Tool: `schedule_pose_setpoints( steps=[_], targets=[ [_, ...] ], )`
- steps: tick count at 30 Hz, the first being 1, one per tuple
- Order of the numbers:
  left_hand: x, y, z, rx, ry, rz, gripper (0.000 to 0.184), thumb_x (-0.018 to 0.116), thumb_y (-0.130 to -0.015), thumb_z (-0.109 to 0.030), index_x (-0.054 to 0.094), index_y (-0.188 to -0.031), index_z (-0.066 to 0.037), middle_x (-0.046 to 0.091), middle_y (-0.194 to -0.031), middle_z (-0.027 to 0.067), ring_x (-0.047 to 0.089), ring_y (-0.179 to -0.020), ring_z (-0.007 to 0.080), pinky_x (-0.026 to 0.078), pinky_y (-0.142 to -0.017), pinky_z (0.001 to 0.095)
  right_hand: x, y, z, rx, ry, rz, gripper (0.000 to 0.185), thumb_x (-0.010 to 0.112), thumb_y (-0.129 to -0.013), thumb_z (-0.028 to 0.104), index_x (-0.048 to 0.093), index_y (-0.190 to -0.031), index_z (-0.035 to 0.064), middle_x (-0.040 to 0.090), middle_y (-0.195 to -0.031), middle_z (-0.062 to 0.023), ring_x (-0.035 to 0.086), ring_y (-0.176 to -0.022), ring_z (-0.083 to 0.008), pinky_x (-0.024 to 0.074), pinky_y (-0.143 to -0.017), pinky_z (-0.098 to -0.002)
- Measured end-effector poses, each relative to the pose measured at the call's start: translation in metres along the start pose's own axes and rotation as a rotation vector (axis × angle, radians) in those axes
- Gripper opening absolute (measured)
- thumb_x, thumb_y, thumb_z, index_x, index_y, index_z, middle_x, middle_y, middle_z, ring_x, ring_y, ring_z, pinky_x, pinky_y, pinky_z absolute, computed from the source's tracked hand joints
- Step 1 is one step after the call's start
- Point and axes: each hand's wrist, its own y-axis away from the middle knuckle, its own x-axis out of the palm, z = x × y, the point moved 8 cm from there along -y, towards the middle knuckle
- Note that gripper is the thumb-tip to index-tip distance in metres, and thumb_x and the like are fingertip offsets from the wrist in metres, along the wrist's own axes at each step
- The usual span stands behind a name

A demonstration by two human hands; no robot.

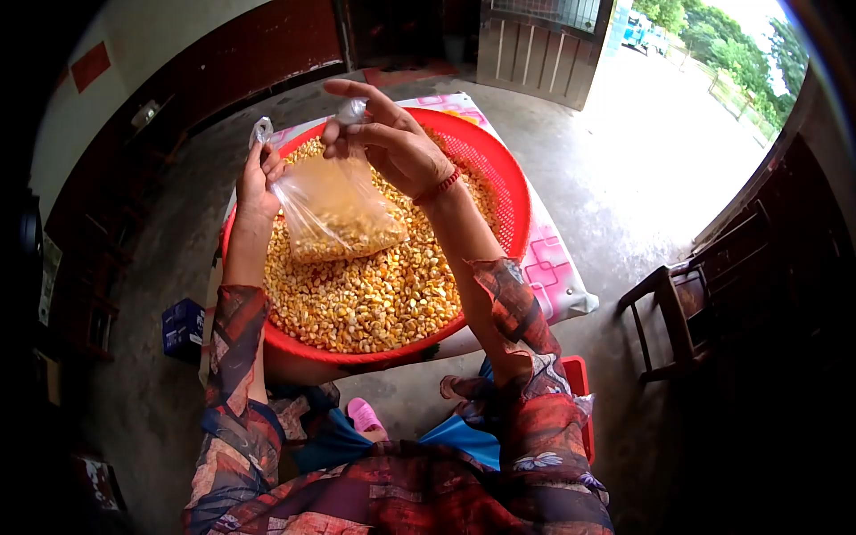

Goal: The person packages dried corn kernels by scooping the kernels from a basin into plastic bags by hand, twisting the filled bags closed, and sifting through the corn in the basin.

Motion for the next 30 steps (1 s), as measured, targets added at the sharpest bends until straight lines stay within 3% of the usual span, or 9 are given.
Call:
schedule_pose_setpoints(
  steps=[5,7,9,15,17,18,22,26,30],
  targets=[
    [0.008,0.003,-0.001,0.004,-0.022,0.033,0.024,0.048,-0.087,-0.030,0.046,-0.072,-0.011,0.028,-0.049,-0.0050,0.027,-0.042,0.0068,0.036,-0.051,0.0249,-0.035,0.009,0.016,-0.174,0.247,-0.313,0.059,0.041,-0.067,-0.008,0.037,-0.125,0.0036,0.046,-0.123,-0.0101,0.041,-0.115,-0.0216,0.0376,-0.092,-0.0322],
    [0.019,0.006,-0.005,0.057,-0.100,0.107,0.025,0.046,-0.088,-0.031,0.047,-0.074,-0.010,0.028,-0.050,-0.0049,0.027,-0.043,0.0064,0.036,-0.051,0.0240,-0.044,0.013,0.015,-0.197,0.813,-0.403,0.063,0.037,-0.063,-0.011,0.037,-0.124,0.0037,0.045,-0.124,-0.0112,0.042,-0.115,-0.0236,0.0356,-0.094,-0.0342],
    [0.023,0.007,-0.008,0.091,-0.110,0.107,0.025,0.046,-0.088,-0.031,0.047,-0.074,-0.010,0.028,-0.050,-0.0049,0.027,-0.044,0.0063,0.036,-0.052,0.0240,-0.032,0.012,0.017,-0.336,1.514,-0.370,0.067,0.037,-0.059,-0.013,0.039,-0.122,0.0074,0.046,-0.119,-0.0156,0.040,-0.115,-0.0298,0.0338,-0.094,-0.0367],
    [0.033,0.013,-0.020,0.178,-0.074,0.152,0.029,0.048,-0.087,-0.035,0.048,-0.074,-0.009,0.031,-0.051,-0.0040,0.031,-0.046,0.0070,0.039,-0.054,0.0242,-0.026,0.019,0.016,-0.190,2.057,-0.497,0.047,0.048,-0.065,-0.004,0.050,-0.109,0.0136,0.053,-0.110,-0.0079,0.040,-0.114,-0.0241,0.0263,-0.091,-0.0438],
    [0.041,0.017,-0.022,0.195,-0.058,0.179,0.030,0.050,-0.086,-0.036,0.048,-0.074,-0.009,0.032,-0.051,-0.0038,0.032,-0.047,0.0072,0.039,-0.055,0.0242,-0.044,0.022,0.012,0.149,2.154,-0.518,0.040,0.052,-0.065,-0.001,0.055,-0.102,0.0133,0.058,-0.103,-0.0019,0.041,-0.111,-0.0224,0.0241,-0.092,-0.0445],
    [0.042,0.018,-0.023,0.199,-0.044,0.149,0.027,0.050,-0.086,-0.034,0.047,-0.074,-0.010,0.031,-0.051,-0.0047,0.032,-0.047,0.0068,0.038,-0.055,0.0238,-0.049,0.024,0.011,0.181,2.179,-0.502,0.031,0.053,-0.068,0.002,0.060,-0.097,0.0126,0.062,-0.080,-0.0033,0.054,-0.090,-0.0184,0.0372,-0.079,-0.0359],
    [0.024,0.011,-0.025,0.194,-0.099,0.058,0.024,0.053,-0.085,-0.032,0.048,-0.074,-0.011,0.030,-0.051,-0.0056,0.032,-0.047,0.0061,0.037,-0.054,0.0220,-0.075,0.030,-0.025,0.434,0.926,-0.320,0.035,0.051,-0.075,0.002,0.056,-0.109,0.0079,0.057,-0.061,-0.0024,0.056,-0.057,-0.0135,0.0428,-0.049,-0.0256],
    [0.013,0.007,-0.021,0.127,-0.123,0.043,0.019,0.051,-0.087,-0.025,0.053,-0.079,-0.008,0.030,-0.051,-0.0058,0.029,-0.045,0.0046,0.034,-0.050,0.0194,-0.027,0.017,-0.008,0.310,0.202,-0.159,0.033,0.053,-0.079,0.003,0.053,-0.111,0.0031,0.058,-0.068,-0.0027,0.055,-0.064,-0.0095,0.0451,-0.058,-0.0240],
    [0.012,0.003,-0.017,0.149,-0.255,0.077,0.023,0.047,-0.088,-0.016,0.055,-0.103,-0.001,0.033,-0.056,-0.0061,0.031,-0.048,0.0031,0.034,-0.050,0.0189,-0.019,0.007,0.012,-0.032,0.197,-0.158,0.049,0.056,-0.078,0.006,0.040,-0.124,0.0041,0.059,-0.090,-0.0061,0.053,-0.084,-0.0118,0.0406,-0.076,-0.0250]
  ],
)
